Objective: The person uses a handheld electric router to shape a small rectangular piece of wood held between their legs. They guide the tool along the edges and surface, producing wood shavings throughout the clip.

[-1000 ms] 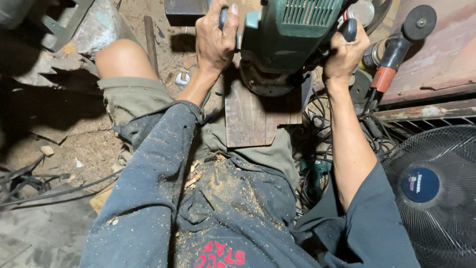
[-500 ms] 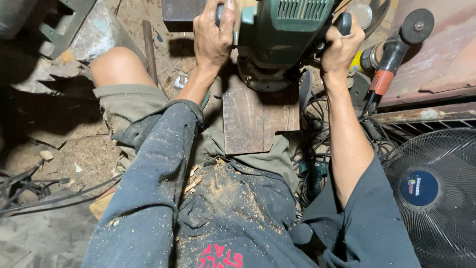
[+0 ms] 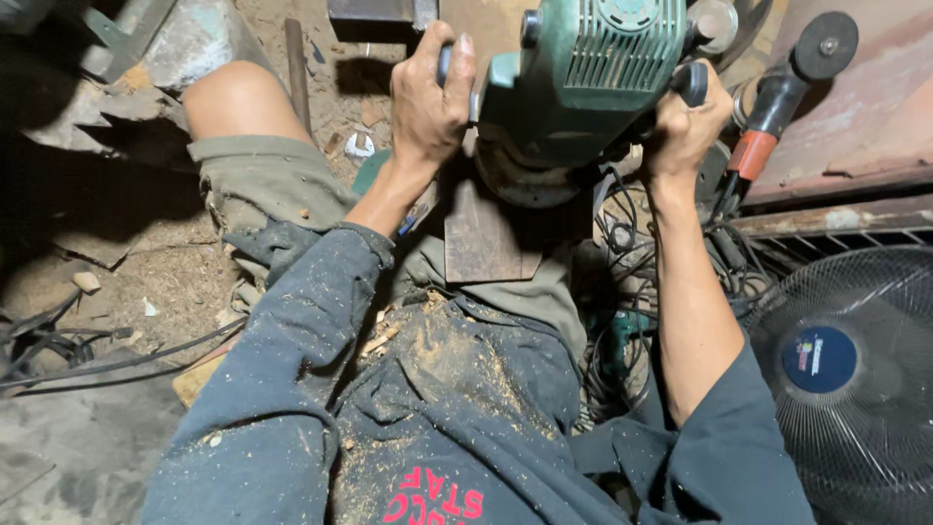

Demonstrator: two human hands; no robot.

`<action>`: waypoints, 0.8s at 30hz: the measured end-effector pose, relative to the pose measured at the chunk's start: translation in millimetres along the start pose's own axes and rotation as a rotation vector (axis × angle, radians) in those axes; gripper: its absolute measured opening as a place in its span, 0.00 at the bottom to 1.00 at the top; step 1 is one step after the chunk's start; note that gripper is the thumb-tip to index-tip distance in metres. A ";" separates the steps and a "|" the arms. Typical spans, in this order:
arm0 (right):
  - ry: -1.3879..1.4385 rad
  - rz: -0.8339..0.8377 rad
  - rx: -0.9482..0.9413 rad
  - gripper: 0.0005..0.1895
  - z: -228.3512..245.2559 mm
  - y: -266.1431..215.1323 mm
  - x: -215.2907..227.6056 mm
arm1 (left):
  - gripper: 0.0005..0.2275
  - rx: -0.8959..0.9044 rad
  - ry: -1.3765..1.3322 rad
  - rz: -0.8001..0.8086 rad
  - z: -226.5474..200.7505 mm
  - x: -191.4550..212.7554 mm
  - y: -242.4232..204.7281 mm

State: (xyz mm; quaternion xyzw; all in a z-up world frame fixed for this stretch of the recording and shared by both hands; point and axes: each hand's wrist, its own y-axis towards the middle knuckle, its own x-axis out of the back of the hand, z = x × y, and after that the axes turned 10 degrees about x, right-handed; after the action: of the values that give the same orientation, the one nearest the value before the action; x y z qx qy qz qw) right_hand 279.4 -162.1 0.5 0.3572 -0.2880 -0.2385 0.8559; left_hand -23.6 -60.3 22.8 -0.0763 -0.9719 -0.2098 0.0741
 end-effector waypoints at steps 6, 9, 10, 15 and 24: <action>-0.086 -0.025 -0.058 0.27 14.3 -11.3 5.4 | 0.11 -0.021 0.005 0.016 -3.2 1.4 -7.0; -0.075 -0.045 -0.069 0.27 16.3 -2.7 -1.1 | 0.10 -0.040 0.005 0.005 -5.7 1.4 2.0; -0.076 -0.055 -0.047 0.27 16.2 -1.4 -2.2 | 0.10 -0.032 0.004 0.012 -5.5 0.5 6.5; -0.030 -0.081 -0.049 0.23 14.9 -8.5 -3.8 | 0.11 -0.037 0.009 0.051 6.1 0.4 11.1; -0.105 -0.080 -0.089 0.16 19.7 5.0 -7.3 | 0.12 -0.069 -0.008 0.046 10.8 -2.1 22.4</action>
State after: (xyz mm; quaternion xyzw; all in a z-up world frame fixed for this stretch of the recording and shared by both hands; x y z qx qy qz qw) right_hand 262.2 -163.8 13.2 0.3169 -0.3073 -0.3033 0.8445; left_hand -18.7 -35.9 21.6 -0.1019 -0.9624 -0.2413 0.0723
